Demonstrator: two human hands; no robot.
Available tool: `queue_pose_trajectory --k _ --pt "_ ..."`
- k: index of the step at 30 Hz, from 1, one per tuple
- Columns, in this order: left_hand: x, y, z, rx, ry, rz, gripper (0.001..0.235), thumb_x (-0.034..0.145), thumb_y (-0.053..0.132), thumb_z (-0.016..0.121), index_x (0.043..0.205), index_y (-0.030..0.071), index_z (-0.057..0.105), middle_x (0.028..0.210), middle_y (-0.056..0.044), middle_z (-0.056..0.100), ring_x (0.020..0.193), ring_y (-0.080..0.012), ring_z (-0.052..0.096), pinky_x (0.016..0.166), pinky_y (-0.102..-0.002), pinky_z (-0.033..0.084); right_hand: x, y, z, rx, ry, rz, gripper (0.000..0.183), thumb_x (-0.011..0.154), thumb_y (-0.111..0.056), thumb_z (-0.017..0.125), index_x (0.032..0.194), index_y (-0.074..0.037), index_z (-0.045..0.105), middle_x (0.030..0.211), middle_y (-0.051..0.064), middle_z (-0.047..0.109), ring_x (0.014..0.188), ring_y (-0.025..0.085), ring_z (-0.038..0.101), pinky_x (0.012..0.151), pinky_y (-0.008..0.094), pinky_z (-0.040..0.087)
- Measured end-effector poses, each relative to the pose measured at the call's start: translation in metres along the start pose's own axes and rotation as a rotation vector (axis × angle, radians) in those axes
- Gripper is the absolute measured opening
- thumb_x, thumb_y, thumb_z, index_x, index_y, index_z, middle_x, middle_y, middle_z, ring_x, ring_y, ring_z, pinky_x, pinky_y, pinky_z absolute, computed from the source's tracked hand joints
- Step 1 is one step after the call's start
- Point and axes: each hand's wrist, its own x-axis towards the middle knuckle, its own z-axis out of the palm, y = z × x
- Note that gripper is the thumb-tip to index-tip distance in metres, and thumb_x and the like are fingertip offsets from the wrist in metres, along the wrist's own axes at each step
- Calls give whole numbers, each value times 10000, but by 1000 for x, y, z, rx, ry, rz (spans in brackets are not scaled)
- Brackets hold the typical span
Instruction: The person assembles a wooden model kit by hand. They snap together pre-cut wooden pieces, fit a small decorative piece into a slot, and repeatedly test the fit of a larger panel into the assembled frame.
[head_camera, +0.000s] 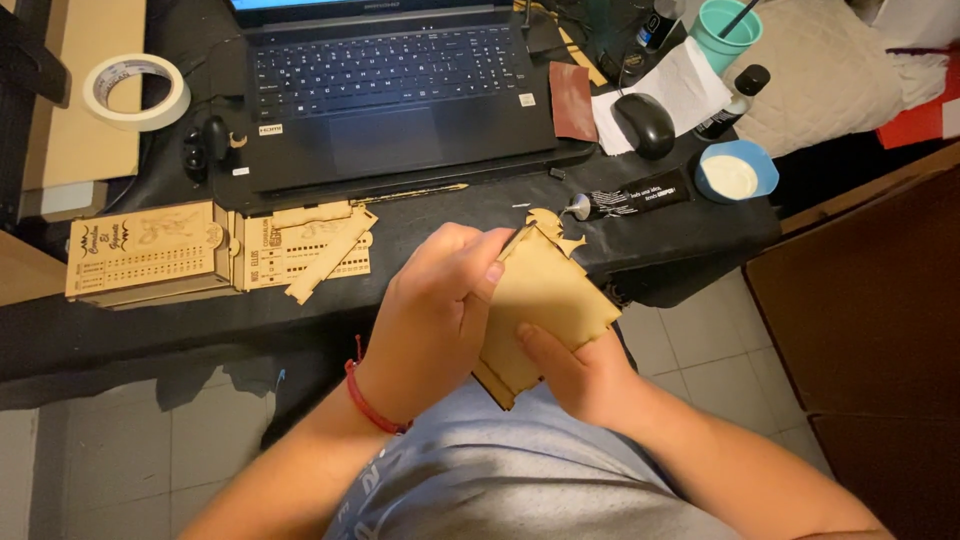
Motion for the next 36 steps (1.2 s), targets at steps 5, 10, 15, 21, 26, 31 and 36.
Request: queue_pose_trajectory --k 5,10,15,21,26,31,36 --pt "9 -1 -10 -40 -115 -5 285 984 204 357 1072 58 585 906 -100 578 906 -270 550 776 -366 424 1 13 -7 -86 40 124 323 942 -205 516 1242 -102 574 1116 30 663 1034 158 616 852 364 539" --pt "12 -19 -29 -193 -203 59 476 1022 294 353 1318 -22 549 1204 -161 619 1149 -286 550 1002 -383 397 12 8 -20 16 73 252 409 868 -176 625 1266 -87 582 1202 43 689 1085 160 633 930 362 527" --pt "9 -14 -35 -350 -275 43 630 1030 470 258 1408 21 486 1220 -86 597 1168 -224 508 1041 -343 365 21 -5 -30 178 -115 203 415 890 -156 603 1291 -54 569 1193 50 676 1079 184 631 892 368 534" --pt "-1 -5 -32 -340 -230 -21 429 1023 225 323 1341 37 541 1101 -58 609 1076 -224 512 991 -348 383 17 -4 -36 122 -206 192 343 913 -150 578 1245 -67 583 1144 23 669 1044 172 632 882 365 542" --pt "-6 -10 -30 -301 -191 79 443 1058 287 313 1374 35 494 1167 -110 598 1107 -258 539 988 -364 414 19 -8 -39 186 -257 232 348 917 -167 583 1246 -53 581 1133 41 676 1022 176 638 853 370 551" --pt "-10 -20 -32 -319 -208 107 697 1032 501 278 1467 -35 377 1402 -212 498 1244 -296 509 1074 -399 381 30 -5 -24 373 -7 325 587 811 -165 651 1360 -18 501 1322 126 640 1154 249 628 970 412 524" --pt "-39 -51 -16 -219 -28 267 676 882 442 680 1383 21 514 1368 -136 611 1273 -295 621 1100 -411 480 33 -5 -20 605 208 524 511 776 -183 666 1260 -49 570 848 88 641 462 138 478 331 245 246"
